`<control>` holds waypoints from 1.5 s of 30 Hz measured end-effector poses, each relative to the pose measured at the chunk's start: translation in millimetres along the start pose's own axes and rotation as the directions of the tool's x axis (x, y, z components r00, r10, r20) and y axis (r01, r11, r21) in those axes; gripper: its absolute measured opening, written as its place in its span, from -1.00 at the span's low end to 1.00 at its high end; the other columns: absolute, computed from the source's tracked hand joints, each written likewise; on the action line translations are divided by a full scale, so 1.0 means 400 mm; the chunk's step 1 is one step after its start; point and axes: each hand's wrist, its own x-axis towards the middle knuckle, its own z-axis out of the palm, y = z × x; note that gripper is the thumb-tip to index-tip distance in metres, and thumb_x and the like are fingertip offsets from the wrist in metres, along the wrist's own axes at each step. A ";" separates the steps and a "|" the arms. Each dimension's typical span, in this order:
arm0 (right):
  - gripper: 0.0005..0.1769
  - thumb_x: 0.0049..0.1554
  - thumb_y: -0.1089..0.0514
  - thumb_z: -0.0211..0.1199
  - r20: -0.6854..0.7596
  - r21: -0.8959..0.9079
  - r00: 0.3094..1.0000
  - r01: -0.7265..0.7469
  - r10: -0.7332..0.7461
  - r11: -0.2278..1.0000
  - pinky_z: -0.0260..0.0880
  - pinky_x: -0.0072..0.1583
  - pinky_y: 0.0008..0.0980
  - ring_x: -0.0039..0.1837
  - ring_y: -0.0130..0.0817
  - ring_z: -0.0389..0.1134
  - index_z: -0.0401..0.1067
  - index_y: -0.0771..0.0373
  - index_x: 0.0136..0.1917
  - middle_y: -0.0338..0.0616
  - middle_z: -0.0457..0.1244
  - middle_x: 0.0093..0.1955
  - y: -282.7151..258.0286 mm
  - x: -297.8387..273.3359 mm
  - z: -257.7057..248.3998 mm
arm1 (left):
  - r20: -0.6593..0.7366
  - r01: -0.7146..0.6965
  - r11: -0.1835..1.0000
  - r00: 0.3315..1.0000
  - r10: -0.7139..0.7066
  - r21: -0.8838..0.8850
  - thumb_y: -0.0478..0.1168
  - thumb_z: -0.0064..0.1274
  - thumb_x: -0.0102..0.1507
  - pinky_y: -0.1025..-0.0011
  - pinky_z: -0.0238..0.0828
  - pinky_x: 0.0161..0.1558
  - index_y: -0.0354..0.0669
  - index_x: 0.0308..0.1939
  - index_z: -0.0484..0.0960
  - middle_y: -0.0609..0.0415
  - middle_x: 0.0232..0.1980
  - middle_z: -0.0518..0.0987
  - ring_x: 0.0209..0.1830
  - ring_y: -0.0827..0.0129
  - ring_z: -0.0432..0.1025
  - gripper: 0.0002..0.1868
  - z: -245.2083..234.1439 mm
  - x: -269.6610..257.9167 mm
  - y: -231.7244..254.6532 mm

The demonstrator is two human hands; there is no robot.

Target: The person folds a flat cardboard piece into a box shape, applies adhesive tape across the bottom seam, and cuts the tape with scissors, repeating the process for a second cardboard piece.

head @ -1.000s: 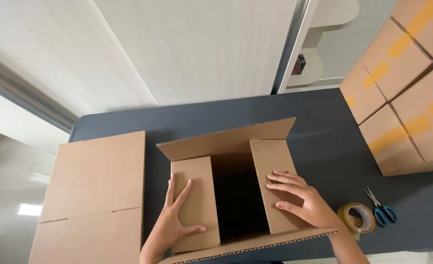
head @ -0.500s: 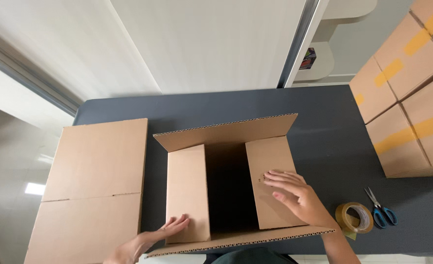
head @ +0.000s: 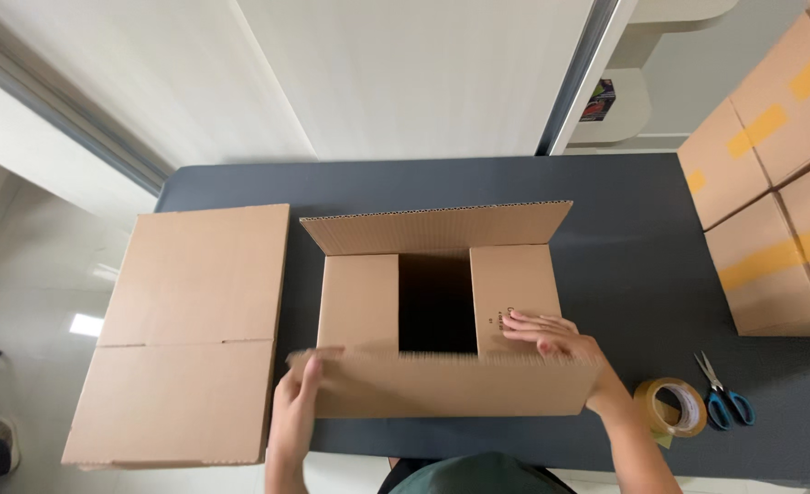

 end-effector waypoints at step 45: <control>-0.59 0.13 0.35 -0.21 -0.004 -0.405 0.923 0.350 -0.384 0.844 -0.05 0.41 -0.26 0.38 -0.25 0.04 0.22 0.25 0.24 -0.11 0.12 0.29 -0.034 0.092 0.185 | 0.426 -0.843 0.095 0.361 0.829 0.529 0.14 -0.17 0.22 0.18 -0.04 0.29 -0.32 0.21 0.30 -0.14 0.28 0.26 0.31 0.10 0.11 -0.33 0.275 0.012 -0.108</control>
